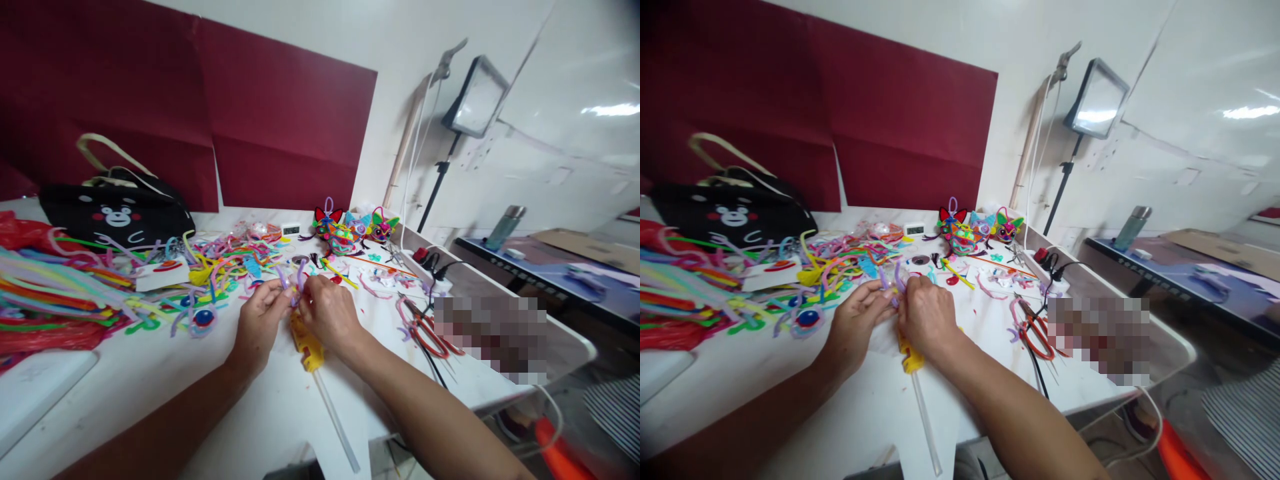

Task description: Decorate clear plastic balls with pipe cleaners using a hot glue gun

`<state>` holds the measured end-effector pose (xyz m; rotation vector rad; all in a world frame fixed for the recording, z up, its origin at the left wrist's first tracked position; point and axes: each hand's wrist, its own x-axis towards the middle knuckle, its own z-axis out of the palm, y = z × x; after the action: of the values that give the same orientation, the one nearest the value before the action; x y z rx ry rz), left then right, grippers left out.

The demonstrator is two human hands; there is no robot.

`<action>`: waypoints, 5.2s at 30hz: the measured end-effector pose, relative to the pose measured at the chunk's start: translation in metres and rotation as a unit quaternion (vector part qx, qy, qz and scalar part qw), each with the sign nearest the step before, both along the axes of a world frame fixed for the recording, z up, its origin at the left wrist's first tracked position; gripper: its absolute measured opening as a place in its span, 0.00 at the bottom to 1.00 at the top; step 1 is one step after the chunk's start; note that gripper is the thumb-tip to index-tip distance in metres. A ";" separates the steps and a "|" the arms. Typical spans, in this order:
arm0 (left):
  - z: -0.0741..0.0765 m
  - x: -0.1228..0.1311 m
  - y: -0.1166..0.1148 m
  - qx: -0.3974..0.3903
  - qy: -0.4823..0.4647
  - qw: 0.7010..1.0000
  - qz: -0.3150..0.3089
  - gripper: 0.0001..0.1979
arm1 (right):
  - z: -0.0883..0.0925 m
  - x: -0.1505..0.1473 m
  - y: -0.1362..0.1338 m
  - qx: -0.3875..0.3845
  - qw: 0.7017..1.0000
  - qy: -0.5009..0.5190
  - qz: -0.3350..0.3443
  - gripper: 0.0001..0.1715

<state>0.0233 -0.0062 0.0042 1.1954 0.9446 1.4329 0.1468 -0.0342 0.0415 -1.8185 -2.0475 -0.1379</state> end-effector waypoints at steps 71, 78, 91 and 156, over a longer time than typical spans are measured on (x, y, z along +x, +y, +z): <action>0.012 -0.004 0.007 -0.129 -0.210 0.966 -0.079 0.05 | -0.046 0.005 0.027 0.126 0.918 0.327 0.185 0.42; 0.013 -0.007 0.010 -0.137 -0.188 0.968 -0.094 0.06 | -0.050 0.011 0.035 0.149 0.905 0.338 0.211 0.37; 0.016 -0.013 0.015 -0.180 -0.211 0.953 -0.120 0.05 | -0.041 0.024 0.038 0.135 0.907 0.307 0.254 0.36; 0.007 -0.005 0.008 -0.102 -0.212 0.962 -0.138 0.06 | -0.024 -0.014 0.025 -0.100 0.391 0.911 0.088 0.32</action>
<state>0.0180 0.0019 0.0109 0.7869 0.5836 1.2622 0.1332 -0.0095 0.0174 -0.5705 -0.3762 1.4869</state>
